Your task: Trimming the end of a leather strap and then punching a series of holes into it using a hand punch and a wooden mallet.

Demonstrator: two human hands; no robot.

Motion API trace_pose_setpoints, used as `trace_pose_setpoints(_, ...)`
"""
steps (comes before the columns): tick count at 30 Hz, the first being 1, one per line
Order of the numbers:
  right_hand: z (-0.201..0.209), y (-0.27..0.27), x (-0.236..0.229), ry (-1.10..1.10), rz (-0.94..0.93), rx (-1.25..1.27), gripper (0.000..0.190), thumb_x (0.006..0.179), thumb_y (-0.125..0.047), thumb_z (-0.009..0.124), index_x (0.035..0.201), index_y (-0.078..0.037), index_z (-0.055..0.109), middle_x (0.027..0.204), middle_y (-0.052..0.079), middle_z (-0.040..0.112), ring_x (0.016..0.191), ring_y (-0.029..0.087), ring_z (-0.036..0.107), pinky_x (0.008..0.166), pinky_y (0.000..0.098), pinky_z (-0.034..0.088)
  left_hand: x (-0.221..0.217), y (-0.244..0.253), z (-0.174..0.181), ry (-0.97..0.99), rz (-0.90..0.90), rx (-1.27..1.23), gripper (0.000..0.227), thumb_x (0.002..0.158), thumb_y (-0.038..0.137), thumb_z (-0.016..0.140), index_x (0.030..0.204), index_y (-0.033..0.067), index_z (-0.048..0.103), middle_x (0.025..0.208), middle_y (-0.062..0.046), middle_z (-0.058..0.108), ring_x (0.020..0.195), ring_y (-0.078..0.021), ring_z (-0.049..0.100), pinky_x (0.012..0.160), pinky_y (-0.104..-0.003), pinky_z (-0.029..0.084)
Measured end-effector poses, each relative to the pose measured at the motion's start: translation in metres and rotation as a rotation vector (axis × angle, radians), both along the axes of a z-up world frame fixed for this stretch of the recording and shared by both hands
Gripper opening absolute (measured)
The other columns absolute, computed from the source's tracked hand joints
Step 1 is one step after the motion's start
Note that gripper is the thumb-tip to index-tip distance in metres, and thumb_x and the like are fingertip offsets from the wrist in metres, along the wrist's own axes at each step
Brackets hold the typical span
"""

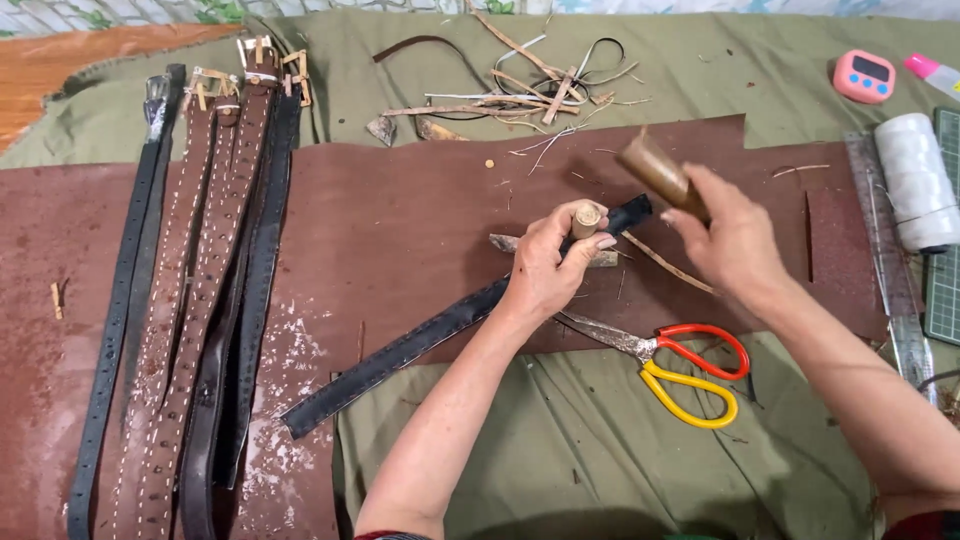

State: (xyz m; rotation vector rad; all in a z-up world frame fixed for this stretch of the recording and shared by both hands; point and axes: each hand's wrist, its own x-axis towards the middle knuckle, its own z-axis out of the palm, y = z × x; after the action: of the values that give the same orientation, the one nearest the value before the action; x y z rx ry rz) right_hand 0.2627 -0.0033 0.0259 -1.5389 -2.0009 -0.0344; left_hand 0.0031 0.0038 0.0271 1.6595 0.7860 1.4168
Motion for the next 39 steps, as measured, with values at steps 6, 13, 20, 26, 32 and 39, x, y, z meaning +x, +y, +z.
trace_pose_setpoints(6, -0.048, -0.007, 0.006, -0.311, -0.118, 0.133, 0.06, 0.078, -0.028, 0.089, 0.134, -0.018, 0.071, 0.11, 0.006, 0.061, 0.103, 0.032, 0.063, 0.087, 0.0429, 0.055, 0.0, 0.001, -0.004, -0.015, 0.105, -0.007, 0.025, 0.091, 0.024, 0.08, 0.114, 0.0186, 0.073, 0.104, -0.004, 0.077, 0.104, -0.0297, 0.074, 0.096, -0.043, 0.056)
trace_pose_setpoints(13, -0.017, -0.005, -0.089, 0.533, 0.317, -0.255, 0.046, 0.079, -0.009, 0.085, 0.122, -0.008, 0.071, 0.114, 0.015, 0.069, 0.11, 0.035, 0.069, 0.088, 0.0483, 0.054, 0.0, -0.006, -0.002, 0.071, 0.114, 0.076, 0.031, 0.095, 0.031, 0.078, 0.125, 0.0272, 0.071, 0.146, -0.005, 0.057, 0.134, -0.0318, 0.057, 0.115, -0.048, 0.042)
trace_pose_setpoints(20, -0.012, -0.001, -0.09, 0.82, 0.297, -0.371, 0.02, 0.09, -0.002, 0.079, 0.109, -0.005, 0.074, 0.102, 0.006, 0.073, 0.093, 0.01, 0.066, 0.084, 0.0335, 0.057, -0.042, 0.024, -0.013, 0.201, 0.033, -0.048, 0.033, 0.09, 0.023, 0.081, 0.122, 0.0218, 0.074, 0.099, -0.012, 0.072, 0.099, -0.0359, 0.073, 0.089, -0.048, 0.058)
trace_pose_setpoints(26, -0.019, -0.002, -0.078, 1.059, 0.294, -0.439, 0.025, 0.095, 0.001, 0.073, 0.119, 0.004, 0.067, 0.084, 0.016, 0.073, 0.076, 0.015, 0.069, 0.066, 0.0287, 0.061, -0.047, 0.017, -0.013, 0.816, -0.025, -0.26, 0.026, 0.085, 0.016, 0.079, 0.11, 0.0216, 0.077, 0.087, -0.006, 0.071, 0.09, -0.0321, 0.074, 0.083, -0.046, 0.06)
trace_pose_setpoints(32, -0.023, -0.006, -0.072, 1.226, 0.133, -0.499, 0.023, 0.099, -0.006, 0.071, 0.117, 0.005, 0.063, 0.086, 0.019, 0.074, 0.072, 0.019, 0.074, 0.059, 0.0282, 0.065, -0.044, 0.019, -0.017, 0.886, -0.019, -0.298, 0.027, 0.086, 0.022, 0.079, 0.112, 0.0294, 0.075, 0.091, -0.003, 0.068, 0.094, -0.0326, 0.074, 0.085, -0.048, 0.059)
trace_pose_setpoints(39, -0.021, -0.004, -0.069, 1.412, 0.095, -0.571, 0.024, 0.091, 0.002, 0.074, 0.114, 0.005, 0.064, 0.088, 0.022, 0.074, 0.069, 0.023, 0.075, 0.057, 0.0323, 0.066, -0.044, 0.019, -0.008, 0.9, -0.041, -0.34, 0.028, 0.088, 0.024, 0.077, 0.115, 0.033, 0.074, 0.093, -0.003, 0.066, 0.101, -0.0317, 0.072, 0.09, -0.047, 0.059)
